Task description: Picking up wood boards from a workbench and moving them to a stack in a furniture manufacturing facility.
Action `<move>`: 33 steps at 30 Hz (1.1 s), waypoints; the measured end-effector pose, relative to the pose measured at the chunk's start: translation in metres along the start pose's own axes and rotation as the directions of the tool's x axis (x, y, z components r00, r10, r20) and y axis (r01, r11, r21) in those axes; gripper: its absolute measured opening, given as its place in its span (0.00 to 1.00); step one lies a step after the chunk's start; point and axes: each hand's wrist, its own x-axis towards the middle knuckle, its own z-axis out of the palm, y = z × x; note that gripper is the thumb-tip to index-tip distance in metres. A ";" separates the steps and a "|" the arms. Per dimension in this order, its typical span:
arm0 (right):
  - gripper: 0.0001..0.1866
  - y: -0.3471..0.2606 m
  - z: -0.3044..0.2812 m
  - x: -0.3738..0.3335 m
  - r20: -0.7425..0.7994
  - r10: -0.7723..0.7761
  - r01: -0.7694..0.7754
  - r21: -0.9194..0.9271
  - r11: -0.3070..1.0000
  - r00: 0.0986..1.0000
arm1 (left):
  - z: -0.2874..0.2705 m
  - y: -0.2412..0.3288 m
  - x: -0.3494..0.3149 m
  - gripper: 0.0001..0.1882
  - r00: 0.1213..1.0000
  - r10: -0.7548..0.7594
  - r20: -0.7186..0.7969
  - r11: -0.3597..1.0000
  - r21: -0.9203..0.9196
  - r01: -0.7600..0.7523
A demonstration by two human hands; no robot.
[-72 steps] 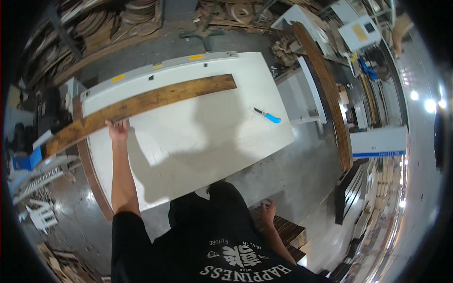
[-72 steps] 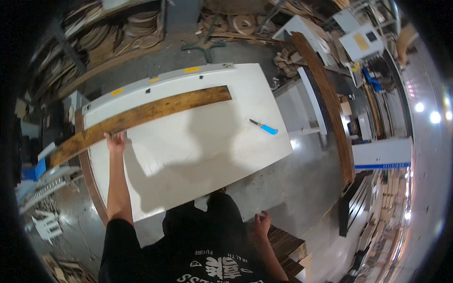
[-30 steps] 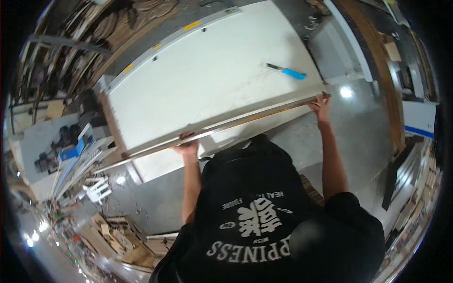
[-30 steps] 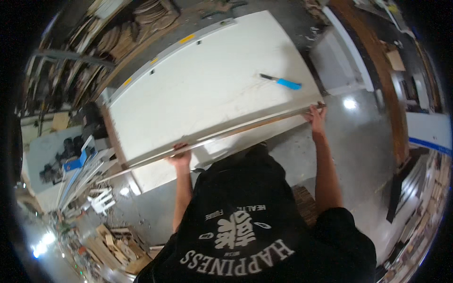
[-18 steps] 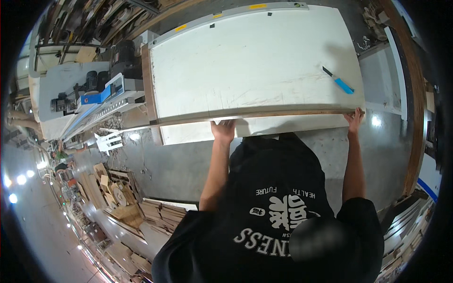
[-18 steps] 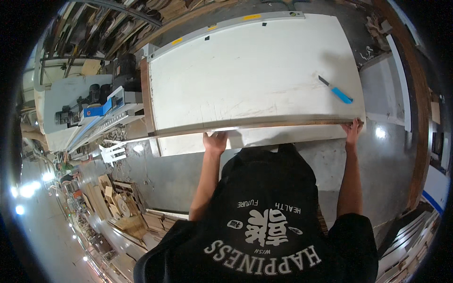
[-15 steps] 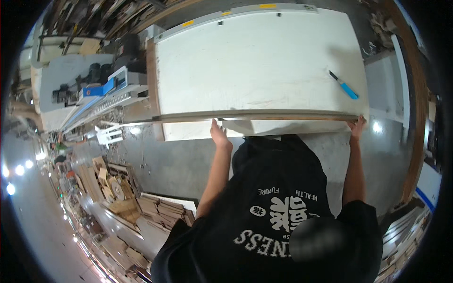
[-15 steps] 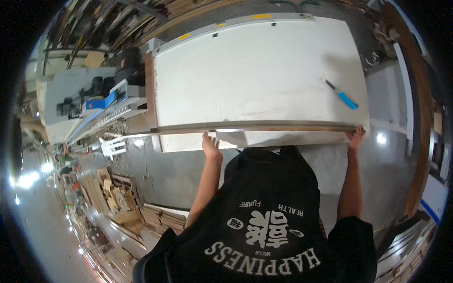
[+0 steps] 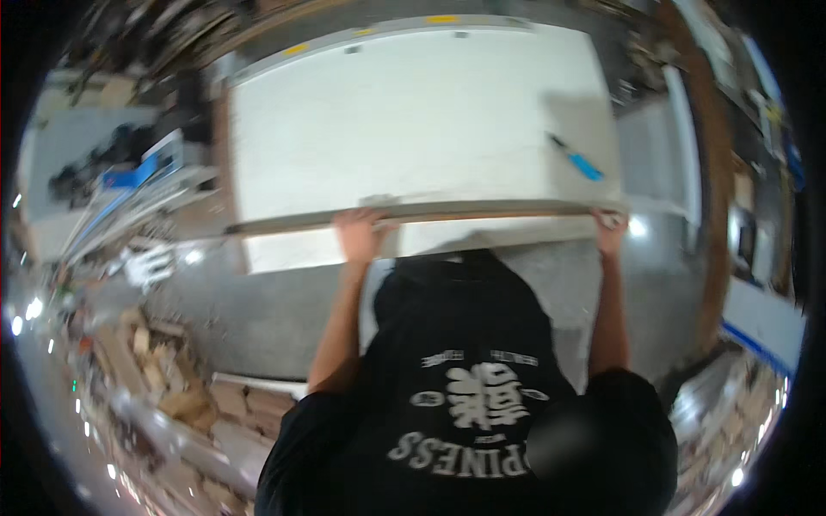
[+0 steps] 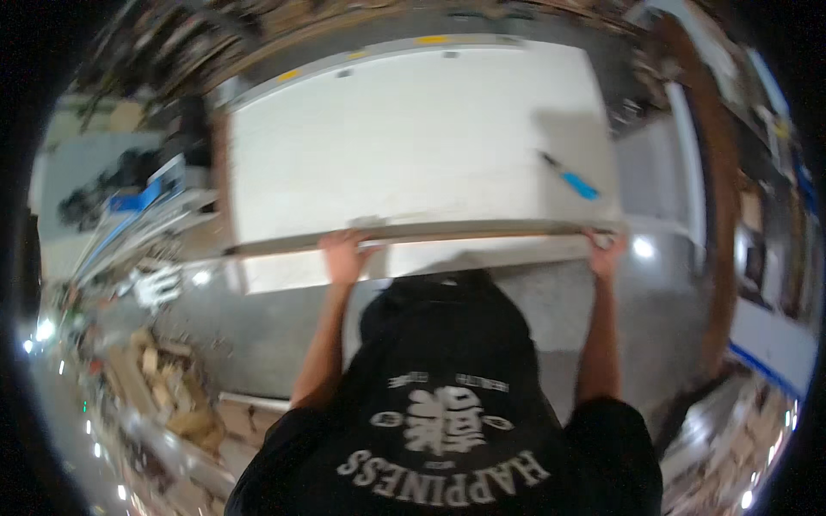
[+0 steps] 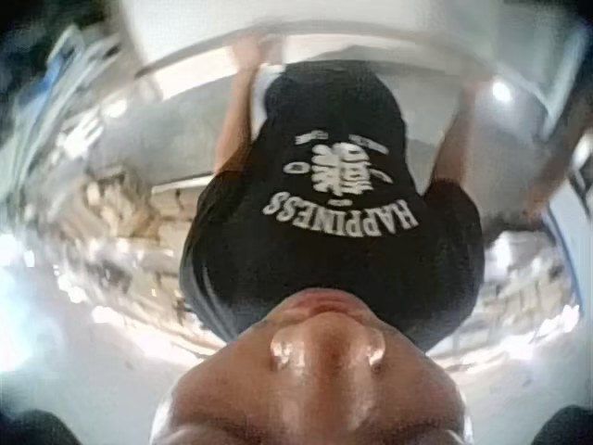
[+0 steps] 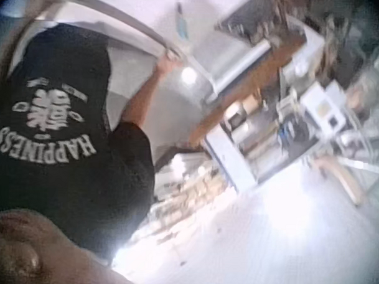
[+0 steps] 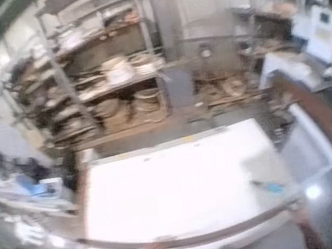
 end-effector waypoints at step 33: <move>0.20 -0.070 -0.097 0.017 0.373 0.285 -0.228 -0.189 0.955 0.883 | -0.021 0.025 0.004 0.17 0.991 0.090 -0.099 0.992 -0.076 -0.098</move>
